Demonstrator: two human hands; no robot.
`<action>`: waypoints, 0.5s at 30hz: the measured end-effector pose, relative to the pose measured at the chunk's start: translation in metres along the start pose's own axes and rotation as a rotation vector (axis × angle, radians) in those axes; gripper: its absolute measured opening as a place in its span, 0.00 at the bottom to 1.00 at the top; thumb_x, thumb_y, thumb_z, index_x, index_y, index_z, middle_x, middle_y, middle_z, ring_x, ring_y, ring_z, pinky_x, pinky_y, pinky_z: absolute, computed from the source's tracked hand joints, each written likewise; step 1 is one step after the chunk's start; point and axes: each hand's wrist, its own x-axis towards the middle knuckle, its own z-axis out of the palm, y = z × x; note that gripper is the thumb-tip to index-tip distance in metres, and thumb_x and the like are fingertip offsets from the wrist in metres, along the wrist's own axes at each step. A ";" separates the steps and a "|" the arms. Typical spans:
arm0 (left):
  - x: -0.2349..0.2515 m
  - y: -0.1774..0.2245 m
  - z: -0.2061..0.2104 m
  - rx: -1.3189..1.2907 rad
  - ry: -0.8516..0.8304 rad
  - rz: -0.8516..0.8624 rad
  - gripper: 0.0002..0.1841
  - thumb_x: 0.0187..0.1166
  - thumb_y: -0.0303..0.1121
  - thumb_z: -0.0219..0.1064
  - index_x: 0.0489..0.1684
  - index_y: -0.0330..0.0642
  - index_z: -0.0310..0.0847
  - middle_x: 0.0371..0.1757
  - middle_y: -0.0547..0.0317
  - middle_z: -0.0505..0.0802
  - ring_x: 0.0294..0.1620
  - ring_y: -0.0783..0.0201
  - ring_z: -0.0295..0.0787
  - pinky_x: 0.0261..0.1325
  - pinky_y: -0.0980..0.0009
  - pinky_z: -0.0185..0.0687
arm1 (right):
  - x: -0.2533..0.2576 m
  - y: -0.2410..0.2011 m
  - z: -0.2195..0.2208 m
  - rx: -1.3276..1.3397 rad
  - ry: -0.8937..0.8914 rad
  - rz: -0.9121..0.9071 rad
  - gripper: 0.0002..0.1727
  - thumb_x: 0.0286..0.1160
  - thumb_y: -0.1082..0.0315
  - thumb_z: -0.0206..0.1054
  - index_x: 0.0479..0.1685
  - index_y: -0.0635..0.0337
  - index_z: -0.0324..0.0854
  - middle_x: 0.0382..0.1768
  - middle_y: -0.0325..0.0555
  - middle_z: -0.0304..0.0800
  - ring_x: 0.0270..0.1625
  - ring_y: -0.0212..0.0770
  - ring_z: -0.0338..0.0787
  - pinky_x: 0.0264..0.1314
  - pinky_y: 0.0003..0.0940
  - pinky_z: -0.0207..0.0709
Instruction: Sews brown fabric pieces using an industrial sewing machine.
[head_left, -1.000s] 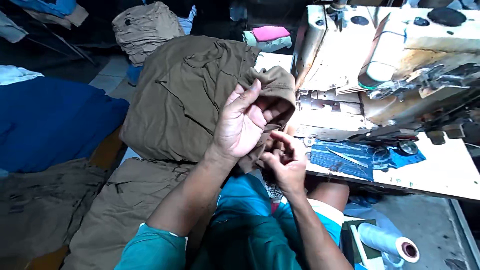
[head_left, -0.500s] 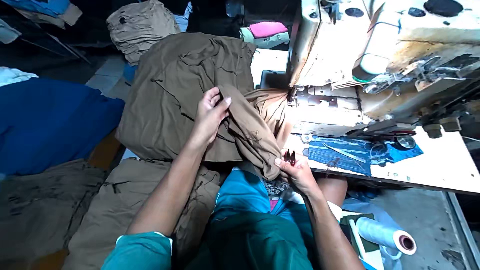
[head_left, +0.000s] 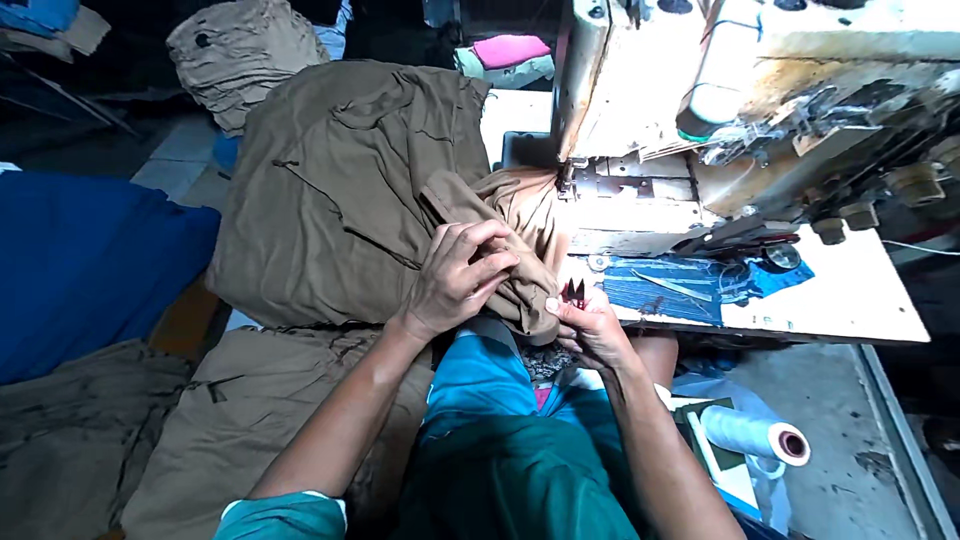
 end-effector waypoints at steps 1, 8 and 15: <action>0.003 -0.001 -0.002 -0.003 -0.018 0.020 0.11 0.77 0.38 0.75 0.54 0.51 0.94 0.69 0.48 0.87 0.72 0.48 0.81 0.77 0.47 0.73 | -0.001 -0.002 0.000 0.003 -0.002 0.005 0.05 0.76 0.72 0.70 0.41 0.62 0.79 0.14 0.38 0.74 0.11 0.26 0.68 0.12 0.20 0.61; 0.005 -0.006 0.008 0.008 -0.079 0.107 0.12 0.78 0.36 0.70 0.54 0.46 0.92 0.69 0.47 0.87 0.74 0.48 0.80 0.82 0.45 0.67 | 0.003 -0.008 0.000 0.141 -0.025 0.046 0.04 0.77 0.73 0.67 0.42 0.61 0.77 0.16 0.39 0.75 0.11 0.25 0.68 0.11 0.18 0.62; 0.024 -0.009 -0.019 -0.228 -0.083 0.056 0.08 0.78 0.30 0.69 0.46 0.41 0.93 0.58 0.53 0.94 0.68 0.52 0.86 0.80 0.47 0.72 | 0.003 -0.014 -0.006 0.055 -0.026 0.038 0.03 0.78 0.73 0.67 0.44 0.60 0.78 0.16 0.38 0.74 0.11 0.24 0.67 0.12 0.17 0.60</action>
